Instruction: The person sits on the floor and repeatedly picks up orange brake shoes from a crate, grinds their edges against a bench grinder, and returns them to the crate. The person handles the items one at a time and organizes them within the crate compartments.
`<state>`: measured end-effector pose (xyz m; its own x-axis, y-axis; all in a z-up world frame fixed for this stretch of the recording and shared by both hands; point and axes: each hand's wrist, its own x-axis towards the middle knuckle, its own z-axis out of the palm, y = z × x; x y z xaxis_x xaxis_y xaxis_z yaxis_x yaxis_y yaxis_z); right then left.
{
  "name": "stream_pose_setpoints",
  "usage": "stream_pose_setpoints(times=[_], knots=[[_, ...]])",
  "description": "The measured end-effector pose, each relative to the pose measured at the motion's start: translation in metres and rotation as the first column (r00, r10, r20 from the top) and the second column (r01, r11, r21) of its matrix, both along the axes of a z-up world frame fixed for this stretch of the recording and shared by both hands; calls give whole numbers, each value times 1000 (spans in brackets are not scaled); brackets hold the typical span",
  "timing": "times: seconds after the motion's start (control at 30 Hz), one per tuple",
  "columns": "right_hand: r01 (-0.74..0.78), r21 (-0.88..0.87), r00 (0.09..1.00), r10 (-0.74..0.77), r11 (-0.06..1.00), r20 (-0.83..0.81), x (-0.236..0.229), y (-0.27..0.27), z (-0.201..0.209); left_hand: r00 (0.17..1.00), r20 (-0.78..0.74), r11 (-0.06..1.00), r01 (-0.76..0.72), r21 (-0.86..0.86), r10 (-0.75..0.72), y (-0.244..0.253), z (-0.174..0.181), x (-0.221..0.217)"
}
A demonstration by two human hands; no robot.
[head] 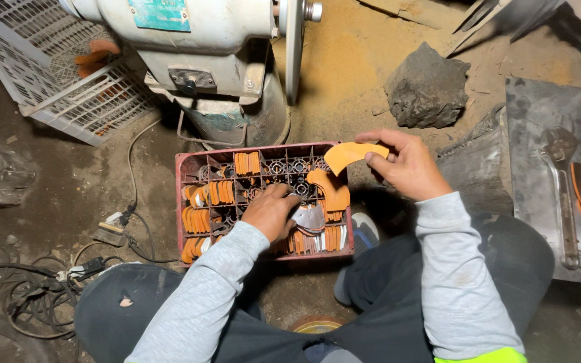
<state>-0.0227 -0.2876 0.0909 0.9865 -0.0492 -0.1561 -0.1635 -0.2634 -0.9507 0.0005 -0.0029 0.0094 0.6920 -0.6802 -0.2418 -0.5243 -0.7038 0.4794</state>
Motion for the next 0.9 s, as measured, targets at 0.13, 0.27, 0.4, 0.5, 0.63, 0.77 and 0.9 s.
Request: stream_pose_setpoints(times=[0.13, 0.27, 0.4, 0.5, 0.63, 0.77, 0.9], knots=[[-64, 10, 995, 64, 998, -74, 1, 4, 2, 999, -36, 999, -15, 40, 17, -1, 1, 2], [-218, 16, 967, 218, 976, -128, 2, 6, -1, 999, 43, 1000, -3, 9, 3, 3, -6, 0], [-161, 99, 962, 178, 982, -207, 5, 8, -16, 995, 98, 999, 15, -33, -12, 4, -13, 0], [-210, -184, 960, 167, 960, -223, 9, 4, -31, 986, 166, 997, 43, -59, -33, 2, -13, 1], [-258, -490, 959, 281, 833, -26, 16, 4, -61, 995, 89, 995, 42, -88, -34, 8, -2, 3], [-359, -560, 912, 409, 747, -38, 27, 20, -95, 994, -110, 993, -20, -117, 7, 23, 12, 12], [-371, -576, 893, 450, 728, -8, 35, 28, -101, 990, -118, 953, -108, -282, 78, 39, 21, 20]])
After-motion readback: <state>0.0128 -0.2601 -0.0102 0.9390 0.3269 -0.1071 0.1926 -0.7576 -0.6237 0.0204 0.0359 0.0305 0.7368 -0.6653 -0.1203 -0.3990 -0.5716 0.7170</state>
